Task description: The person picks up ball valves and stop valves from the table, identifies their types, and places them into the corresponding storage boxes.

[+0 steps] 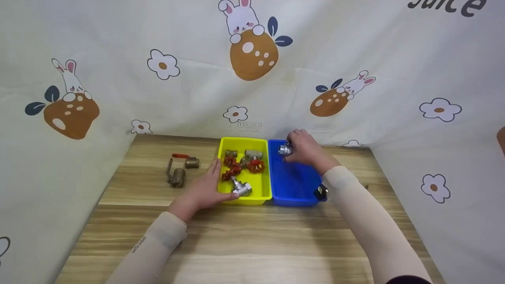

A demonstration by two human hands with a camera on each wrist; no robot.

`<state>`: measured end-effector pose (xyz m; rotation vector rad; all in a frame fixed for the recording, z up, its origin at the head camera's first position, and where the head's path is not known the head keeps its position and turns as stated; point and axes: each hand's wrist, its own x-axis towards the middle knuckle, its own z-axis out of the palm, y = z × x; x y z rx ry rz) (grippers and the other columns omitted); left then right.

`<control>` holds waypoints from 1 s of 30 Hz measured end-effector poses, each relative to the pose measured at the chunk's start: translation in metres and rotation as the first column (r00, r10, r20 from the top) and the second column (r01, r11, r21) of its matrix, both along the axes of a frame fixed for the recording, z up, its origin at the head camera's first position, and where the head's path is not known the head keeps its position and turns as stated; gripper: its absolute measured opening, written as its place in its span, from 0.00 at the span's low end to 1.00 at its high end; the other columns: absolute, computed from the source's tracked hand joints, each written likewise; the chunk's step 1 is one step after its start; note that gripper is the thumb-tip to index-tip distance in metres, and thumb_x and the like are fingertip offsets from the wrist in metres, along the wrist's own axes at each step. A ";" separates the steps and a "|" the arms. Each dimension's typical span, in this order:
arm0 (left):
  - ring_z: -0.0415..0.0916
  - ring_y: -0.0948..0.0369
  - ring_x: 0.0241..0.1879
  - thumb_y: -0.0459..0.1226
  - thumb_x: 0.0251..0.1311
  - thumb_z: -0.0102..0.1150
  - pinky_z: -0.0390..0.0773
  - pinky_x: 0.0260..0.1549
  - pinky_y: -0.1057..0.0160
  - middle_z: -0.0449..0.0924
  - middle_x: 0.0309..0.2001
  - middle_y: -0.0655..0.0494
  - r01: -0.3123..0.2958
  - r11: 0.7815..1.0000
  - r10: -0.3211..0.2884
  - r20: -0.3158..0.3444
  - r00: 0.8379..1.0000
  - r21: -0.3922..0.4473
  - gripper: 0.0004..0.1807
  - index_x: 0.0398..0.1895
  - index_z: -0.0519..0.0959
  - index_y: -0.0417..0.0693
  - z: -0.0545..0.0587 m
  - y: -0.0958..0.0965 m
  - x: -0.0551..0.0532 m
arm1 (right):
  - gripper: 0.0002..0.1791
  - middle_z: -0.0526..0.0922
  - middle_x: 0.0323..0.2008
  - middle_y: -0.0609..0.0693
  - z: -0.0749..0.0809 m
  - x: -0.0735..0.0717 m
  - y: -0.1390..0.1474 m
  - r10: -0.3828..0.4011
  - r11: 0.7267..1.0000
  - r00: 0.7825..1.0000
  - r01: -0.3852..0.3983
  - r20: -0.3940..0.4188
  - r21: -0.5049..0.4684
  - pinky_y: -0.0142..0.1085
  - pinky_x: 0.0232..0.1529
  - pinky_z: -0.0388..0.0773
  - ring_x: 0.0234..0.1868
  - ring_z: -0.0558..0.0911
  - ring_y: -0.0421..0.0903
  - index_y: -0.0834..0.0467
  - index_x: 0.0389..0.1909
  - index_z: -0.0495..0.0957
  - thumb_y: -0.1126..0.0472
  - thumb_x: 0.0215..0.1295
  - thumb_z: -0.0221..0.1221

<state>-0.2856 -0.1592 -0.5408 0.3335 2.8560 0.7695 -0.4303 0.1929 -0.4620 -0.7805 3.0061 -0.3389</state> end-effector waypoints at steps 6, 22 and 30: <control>0.67 0.32 0.77 0.79 0.55 0.66 0.78 0.67 0.34 0.28 0.91 0.47 -0.005 1.000 0.005 0.004 1.000 0.010 0.78 0.92 0.36 0.49 0.001 0.000 0.000 | 0.37 0.81 0.53 0.59 0.001 -0.002 -0.006 -0.008 1.000 1.000 0.008 0.003 0.012 0.51 0.63 0.78 0.55 0.75 0.57 0.64 0.62 0.78 0.50 0.59 0.83; 0.67 0.31 0.77 0.79 0.56 0.66 0.80 0.65 0.34 0.29 0.91 0.45 0.000 1.000 0.000 -0.015 1.000 0.023 0.78 0.92 0.37 0.47 -0.002 -0.001 0.001 | 0.37 0.80 0.52 0.58 -0.008 -0.012 -0.014 -0.011 0.998 1.000 0.011 0.010 0.065 0.51 0.63 0.77 0.54 0.74 0.58 0.64 0.60 0.77 0.48 0.60 0.83; 0.64 0.32 0.79 0.79 0.55 0.68 0.75 0.70 0.33 0.30 0.91 0.46 -0.004 0.999 0.004 -0.012 1.000 0.039 0.78 0.93 0.38 0.46 -0.001 -0.001 0.002 | 0.36 0.80 0.51 0.59 -0.012 -0.015 -0.019 -0.016 0.997 1.000 0.015 0.012 0.075 0.52 0.63 0.78 0.54 0.75 0.57 0.64 0.60 0.78 0.48 0.61 0.82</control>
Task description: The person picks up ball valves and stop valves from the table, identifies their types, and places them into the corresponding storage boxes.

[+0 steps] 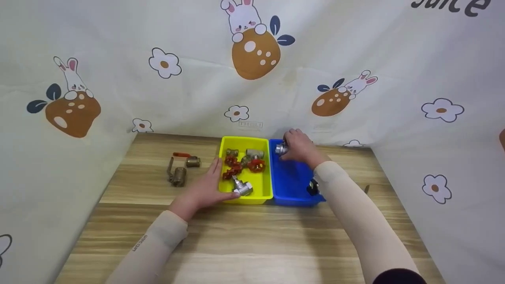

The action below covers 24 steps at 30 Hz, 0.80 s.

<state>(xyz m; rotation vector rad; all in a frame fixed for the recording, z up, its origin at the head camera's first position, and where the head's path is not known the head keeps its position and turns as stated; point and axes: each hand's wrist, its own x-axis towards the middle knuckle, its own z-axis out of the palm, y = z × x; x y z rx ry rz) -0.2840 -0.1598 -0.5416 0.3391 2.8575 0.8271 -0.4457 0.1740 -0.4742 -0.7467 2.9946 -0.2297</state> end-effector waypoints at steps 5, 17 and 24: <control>0.64 0.32 0.79 0.79 0.55 0.68 0.74 0.71 0.33 0.29 0.91 0.46 -0.001 1.000 0.001 0.005 1.000 0.008 0.78 0.93 0.37 0.48 -0.001 0.000 -0.001 | 0.36 0.80 0.51 0.58 -0.005 -0.003 -0.002 -0.027 0.999 0.999 0.026 0.028 0.019 0.51 0.63 0.78 0.54 0.75 0.57 0.63 0.61 0.77 0.47 0.62 0.81; 0.72 0.33 0.74 0.79 0.55 0.68 0.83 0.63 0.37 0.29 0.91 0.46 0.001 1.000 -0.001 -0.005 1.000 -0.017 0.78 0.92 0.37 0.47 0.002 0.000 0.000 | 0.36 0.81 0.52 0.60 -0.008 -0.004 -0.009 -0.009 0.997 1.000 0.008 0.007 0.071 0.52 0.64 0.79 0.55 0.77 0.58 0.65 0.62 0.78 0.48 0.63 0.80; 0.68 0.32 0.76 0.79 0.55 0.68 0.80 0.66 0.35 0.28 0.91 0.48 -0.001 1.000 0.001 0.001 1.000 -0.004 0.78 0.92 0.37 0.47 0.004 0.001 0.002 | 0.37 0.81 0.54 0.58 -0.015 -0.009 -0.014 -0.036 0.994 0.999 0.032 0.031 0.106 0.51 0.67 0.78 0.57 0.76 0.57 0.63 0.66 0.77 0.47 0.64 0.80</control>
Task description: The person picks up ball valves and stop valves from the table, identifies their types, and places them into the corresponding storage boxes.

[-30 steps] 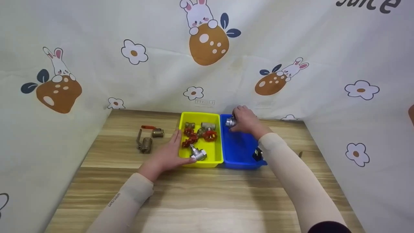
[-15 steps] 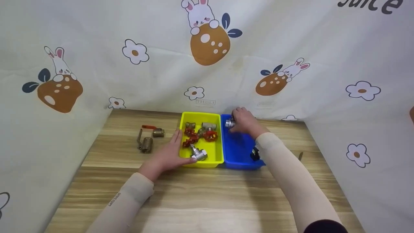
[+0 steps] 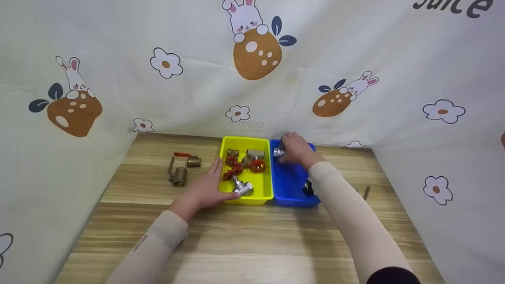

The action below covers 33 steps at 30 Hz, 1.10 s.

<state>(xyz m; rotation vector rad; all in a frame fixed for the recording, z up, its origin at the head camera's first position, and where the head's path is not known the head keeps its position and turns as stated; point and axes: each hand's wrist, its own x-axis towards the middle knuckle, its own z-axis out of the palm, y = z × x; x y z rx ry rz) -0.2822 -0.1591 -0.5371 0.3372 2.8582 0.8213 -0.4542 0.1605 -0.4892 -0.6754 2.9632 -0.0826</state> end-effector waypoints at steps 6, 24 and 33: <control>0.64 0.33 0.79 0.79 0.54 0.68 0.76 0.69 0.35 0.27 0.91 0.48 -0.005 1.000 0.005 0.010 1.000 0.005 0.79 0.92 0.36 0.49 -0.002 0.000 -0.001 | 0.38 0.81 0.55 0.58 -0.006 -0.004 -0.002 -0.010 1.000 1.000 0.010 0.007 0.026 0.52 0.68 0.77 0.57 0.76 0.57 0.64 0.66 0.77 0.47 0.64 0.80; 0.67 0.32 0.77 0.78 0.55 0.69 0.76 0.70 0.35 0.27 0.91 0.48 0.001 1.000 0.000 -0.010 1.000 0.011 0.78 0.92 0.35 0.49 -0.008 -0.002 -0.004 | 0.32 0.83 0.50 0.58 -0.008 0.002 -0.005 -0.008 1.000 0.998 0.006 0.059 0.026 0.51 0.61 0.82 0.51 0.80 0.57 0.65 0.61 0.82 0.50 0.65 0.80; 0.64 0.32 0.79 0.78 0.54 0.69 0.74 0.71 0.34 0.27 0.91 0.49 -0.002 1.000 0.002 0.001 1.000 0.011 0.78 0.92 0.35 0.51 -0.006 0.000 -0.002 | 0.31 0.84 0.50 0.58 -0.009 0.005 -0.005 -0.047 0.999 0.992 0.047 0.120 0.005 0.50 0.59 0.85 0.48 0.82 0.56 0.64 0.61 0.85 0.51 0.63 0.82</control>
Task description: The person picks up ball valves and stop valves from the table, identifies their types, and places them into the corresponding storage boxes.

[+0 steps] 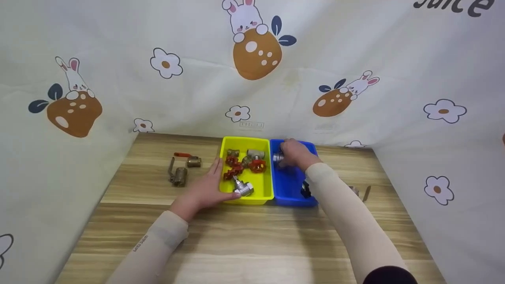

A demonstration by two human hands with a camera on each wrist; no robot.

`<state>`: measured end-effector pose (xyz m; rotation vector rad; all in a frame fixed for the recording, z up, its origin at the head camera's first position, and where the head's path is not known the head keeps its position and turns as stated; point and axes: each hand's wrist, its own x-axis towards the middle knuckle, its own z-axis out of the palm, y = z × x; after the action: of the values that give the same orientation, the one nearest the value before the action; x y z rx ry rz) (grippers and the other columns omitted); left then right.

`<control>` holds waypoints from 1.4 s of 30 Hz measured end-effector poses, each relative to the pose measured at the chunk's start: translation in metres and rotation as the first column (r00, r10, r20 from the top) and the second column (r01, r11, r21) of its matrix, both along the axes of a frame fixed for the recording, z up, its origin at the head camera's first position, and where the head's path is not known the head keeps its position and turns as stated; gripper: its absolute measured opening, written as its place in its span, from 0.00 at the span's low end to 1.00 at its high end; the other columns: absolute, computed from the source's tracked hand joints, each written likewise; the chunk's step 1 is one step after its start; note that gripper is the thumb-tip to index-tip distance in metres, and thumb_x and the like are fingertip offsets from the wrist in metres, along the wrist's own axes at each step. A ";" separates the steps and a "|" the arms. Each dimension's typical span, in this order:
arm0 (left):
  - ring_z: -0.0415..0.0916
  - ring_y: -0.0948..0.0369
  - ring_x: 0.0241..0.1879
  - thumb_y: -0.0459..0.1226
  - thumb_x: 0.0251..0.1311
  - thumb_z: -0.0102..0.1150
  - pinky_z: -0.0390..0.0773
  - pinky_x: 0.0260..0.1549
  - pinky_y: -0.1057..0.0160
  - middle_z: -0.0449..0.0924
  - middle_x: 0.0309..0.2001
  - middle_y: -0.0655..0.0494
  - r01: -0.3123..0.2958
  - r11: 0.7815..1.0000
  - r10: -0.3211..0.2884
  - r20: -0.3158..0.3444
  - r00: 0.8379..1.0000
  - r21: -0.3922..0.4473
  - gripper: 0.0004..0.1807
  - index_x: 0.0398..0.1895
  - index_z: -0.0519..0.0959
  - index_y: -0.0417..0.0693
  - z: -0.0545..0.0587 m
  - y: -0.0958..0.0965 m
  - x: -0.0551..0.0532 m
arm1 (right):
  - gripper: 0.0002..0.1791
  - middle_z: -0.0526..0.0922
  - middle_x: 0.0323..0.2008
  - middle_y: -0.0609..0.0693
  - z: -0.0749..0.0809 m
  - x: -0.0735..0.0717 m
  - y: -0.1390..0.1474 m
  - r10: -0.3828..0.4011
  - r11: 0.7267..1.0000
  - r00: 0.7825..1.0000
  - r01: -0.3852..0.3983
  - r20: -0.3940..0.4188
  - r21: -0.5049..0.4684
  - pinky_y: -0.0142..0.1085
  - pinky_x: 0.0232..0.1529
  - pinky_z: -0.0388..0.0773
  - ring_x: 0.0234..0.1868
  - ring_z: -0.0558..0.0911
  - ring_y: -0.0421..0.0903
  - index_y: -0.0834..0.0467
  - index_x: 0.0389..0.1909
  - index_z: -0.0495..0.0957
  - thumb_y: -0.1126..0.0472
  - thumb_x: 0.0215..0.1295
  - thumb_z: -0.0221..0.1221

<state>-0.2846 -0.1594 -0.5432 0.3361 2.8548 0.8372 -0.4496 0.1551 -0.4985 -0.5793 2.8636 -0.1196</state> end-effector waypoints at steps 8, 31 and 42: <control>0.62 0.32 0.80 0.79 0.55 0.68 0.72 0.73 0.33 0.27 0.91 0.49 0.002 1.000 -0.002 -0.001 1.000 -0.004 0.78 0.92 0.35 0.49 0.002 0.000 0.001 | 0.32 0.83 0.53 0.58 -0.001 0.001 -0.001 -0.029 1.000 0.998 0.030 0.051 -0.010 0.52 0.61 0.86 0.49 0.83 0.56 0.62 0.64 0.83 0.51 0.65 0.81; 0.63 0.33 0.80 0.77 0.55 0.70 0.75 0.70 0.34 0.27 0.91 0.47 0.001 1.000 -0.001 0.006 1.000 0.007 0.78 0.92 0.36 0.48 0.002 0.000 0.000 | 0.27 0.84 0.45 0.54 -0.007 -0.005 0.003 -0.008 1.000 0.991 0.009 0.132 -0.012 0.47 0.54 0.86 0.45 0.82 0.54 0.60 0.56 0.85 0.48 0.66 0.80; 0.67 0.32 0.77 0.78 0.55 0.68 0.79 0.67 0.35 0.28 0.91 0.48 -0.003 1.000 0.003 0.002 1.000 -0.019 0.78 0.92 0.36 0.49 0.004 0.000 0.001 | 0.22 0.86 0.41 0.54 -0.001 -0.001 0.002 -0.025 0.999 0.981 0.034 0.192 -0.039 0.45 0.49 0.86 0.41 0.83 0.53 0.59 0.52 0.86 0.50 0.67 0.80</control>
<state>-0.2833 -0.1591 -0.5392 0.3280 2.8603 0.8093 -0.4511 0.1572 -0.4997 -0.5036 2.6887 -0.2279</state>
